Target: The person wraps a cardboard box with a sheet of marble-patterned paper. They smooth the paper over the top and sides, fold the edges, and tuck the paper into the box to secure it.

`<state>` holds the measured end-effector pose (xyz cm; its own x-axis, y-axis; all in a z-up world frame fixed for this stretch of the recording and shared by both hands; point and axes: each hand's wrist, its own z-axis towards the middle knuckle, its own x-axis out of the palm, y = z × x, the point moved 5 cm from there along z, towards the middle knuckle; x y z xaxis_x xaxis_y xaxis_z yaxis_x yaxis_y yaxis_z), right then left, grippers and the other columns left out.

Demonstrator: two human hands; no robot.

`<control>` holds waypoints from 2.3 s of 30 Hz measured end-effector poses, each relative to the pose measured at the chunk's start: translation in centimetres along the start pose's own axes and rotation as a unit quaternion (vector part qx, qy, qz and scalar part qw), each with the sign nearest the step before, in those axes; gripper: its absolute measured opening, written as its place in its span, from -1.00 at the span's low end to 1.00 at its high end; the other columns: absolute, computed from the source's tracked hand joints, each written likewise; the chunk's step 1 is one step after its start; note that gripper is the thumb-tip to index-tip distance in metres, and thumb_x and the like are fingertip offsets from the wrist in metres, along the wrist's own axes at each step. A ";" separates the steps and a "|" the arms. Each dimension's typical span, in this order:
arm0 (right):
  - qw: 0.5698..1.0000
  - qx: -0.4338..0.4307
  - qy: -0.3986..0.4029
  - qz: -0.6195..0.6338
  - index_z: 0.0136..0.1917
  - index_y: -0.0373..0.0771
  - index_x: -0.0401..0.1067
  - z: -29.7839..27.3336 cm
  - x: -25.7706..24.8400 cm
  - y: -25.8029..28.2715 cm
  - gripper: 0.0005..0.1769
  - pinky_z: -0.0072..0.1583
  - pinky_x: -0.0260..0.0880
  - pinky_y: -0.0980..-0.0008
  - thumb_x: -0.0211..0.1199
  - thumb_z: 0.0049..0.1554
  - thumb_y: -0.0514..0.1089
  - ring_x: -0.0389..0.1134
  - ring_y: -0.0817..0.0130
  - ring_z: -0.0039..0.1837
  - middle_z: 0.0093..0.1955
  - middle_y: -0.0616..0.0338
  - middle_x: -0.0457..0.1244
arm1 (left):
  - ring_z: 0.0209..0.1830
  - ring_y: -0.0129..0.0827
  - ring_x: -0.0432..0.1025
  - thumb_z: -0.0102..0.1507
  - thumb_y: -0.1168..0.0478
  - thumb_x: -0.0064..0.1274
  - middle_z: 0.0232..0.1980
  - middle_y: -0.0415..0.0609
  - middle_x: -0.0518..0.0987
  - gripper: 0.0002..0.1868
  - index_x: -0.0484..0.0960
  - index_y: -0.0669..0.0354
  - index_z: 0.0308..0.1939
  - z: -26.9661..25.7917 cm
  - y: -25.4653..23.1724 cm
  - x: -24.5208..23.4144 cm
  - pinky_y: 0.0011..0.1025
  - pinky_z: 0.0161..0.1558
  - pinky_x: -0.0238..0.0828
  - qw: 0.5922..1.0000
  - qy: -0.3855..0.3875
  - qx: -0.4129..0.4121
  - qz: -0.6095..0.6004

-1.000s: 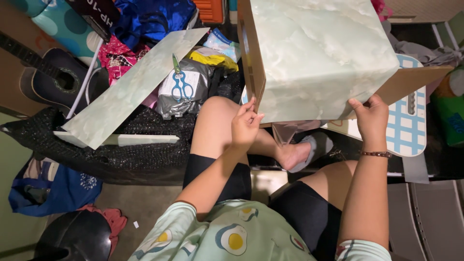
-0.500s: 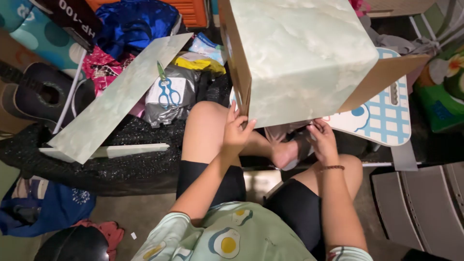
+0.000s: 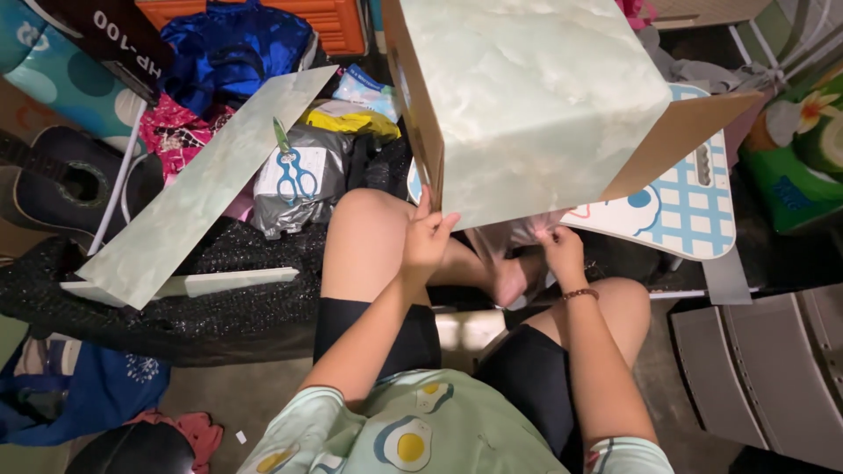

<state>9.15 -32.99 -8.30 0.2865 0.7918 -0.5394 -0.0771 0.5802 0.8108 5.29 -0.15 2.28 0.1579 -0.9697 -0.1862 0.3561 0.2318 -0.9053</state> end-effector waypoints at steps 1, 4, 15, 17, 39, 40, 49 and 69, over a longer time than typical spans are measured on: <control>0.998 -0.011 0.007 -0.060 -0.25 -0.41 0.39 -0.1 -0.1 0.0 -0.59 -0.15 0.32 0.14 0.44 0.11 -0.02 0.28 -0.01 -0.29 -0.31 -0.13 0.27 | 0.31 -0.04 0.47 0.34 0.14 0.15 0.52 0.52 0.18 -0.71 0.71 0.37 -0.21 -0.2 0.2 0.0 -0.40 0.15 0.40 1.000 -0.019 0.012 -0.005; 0.990 -0.003 0.024 -0.137 -0.24 -0.45 0.39 -0.3 0.0 -1.1 -0.53 -0.10 0.33 0.02 0.44 0.12 0.02 0.30 -0.21 -0.18 -0.23 -0.27 0.27 | 0.19 -0.11 0.55 0.32 0.13 0.15 0.51 0.49 0.20 -0.69 0.69 0.38 -0.31 -0.4 0.4 -0.1 -0.39 0.07 0.42 1.000 -0.020 -0.020 -0.003; 0.996 0.036 -0.036 0.068 0.15 -0.30 0.48 0.6 -6.0 2.6 -0.66 -0.06 0.33 0.27 0.40 0.17 -0.10 0.30 0.25 -0.13 -0.12 0.05 0.30 | 0.18 0.05 0.54 0.33 0.13 0.17 0.51 0.47 0.22 -0.69 0.69 0.39 -0.30 0.0 0.1 -0.7 -0.36 0.07 0.45 0.999 -0.024 0.022 0.033; 0.970 0.107 -0.083 0.203 0.30 -0.27 0.41 0.7 -9.1 4.8 -0.60 -0.08 0.27 0.43 0.38 0.27 -0.08 0.25 0.50 -0.13 -0.09 0.22 0.25 | 0.22 0.09 0.53 0.33 0.13 0.17 0.50 0.47 0.24 -0.69 0.68 0.38 -0.31 -0.2 -0.1 -0.6 -0.35 0.07 0.46 0.999 -0.020 0.027 0.037; 0.968 -0.027 -0.047 0.244 0.08 -0.36 0.45 5.4 -7.6 8.4 -0.83 -0.13 0.22 0.54 0.32 0.30 -0.21 0.21 0.61 -0.17 -0.13 0.33 0.32 | -0.37 0.00 0.60 0.24 0.15 0.24 0.30 0.33 0.48 -0.70 0.66 0.34 -0.43 0.3 0.1 -0.7 -0.32 -0.34 0.47 0.993 -0.093 0.005 0.065; 0.973 -0.038 -0.052 0.222 0.08 -0.37 0.45 5.3 -7.8 8.5 -0.81 -0.10 0.26 0.53 0.33 0.30 -0.20 0.24 0.60 -0.15 -0.12 0.31 0.33 | -0.34 -0.02 0.63 0.25 0.14 0.23 0.31 0.32 0.47 -0.71 0.67 0.33 -0.42 0.2 0.1 -0.6 -0.32 -0.32 0.48 0.994 -0.091 0.004 0.056; 0.973 -0.045 -0.161 -0.158 0.43 -0.62 0.16 4.0 -11.7 13.3 0.04 0.36 0.20 -0.04 0.68 -0.01 0.01 0.14 -0.39 0.36 0.40 -0.56 0.04 | -0.19 0.11 0.59 0.29 0.13 0.21 0.30 0.32 0.50 -0.70 0.67 0.30 -0.41 0.0 -0.3 -0.5 -0.26 -0.20 0.53 0.988 -0.102 0.045 0.111; 0.844 -0.377 -0.317 -0.213 0.29 -0.25 0.45 7.4 -7.1 30.0 -0.35 0.52 -0.52 -0.42 -0.23 0.41 0.26 0.19 -0.11 0.53 0.38 0.02 0.29 | -0.01 0.16 0.55 0.31 0.10 0.15 0.32 0.32 0.45 -0.77 0.73 0.17 -0.29 -0.1 0.9 -0.4 -0.18 -0.01 0.55 0.981 -0.093 0.076 0.155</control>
<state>11.88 -22.68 21.52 0.8767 0.3579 -0.3213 -0.3548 0.9323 0.0704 5.41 0.46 1.53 0.4401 -0.8238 -0.3572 0.3962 0.5352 -0.7461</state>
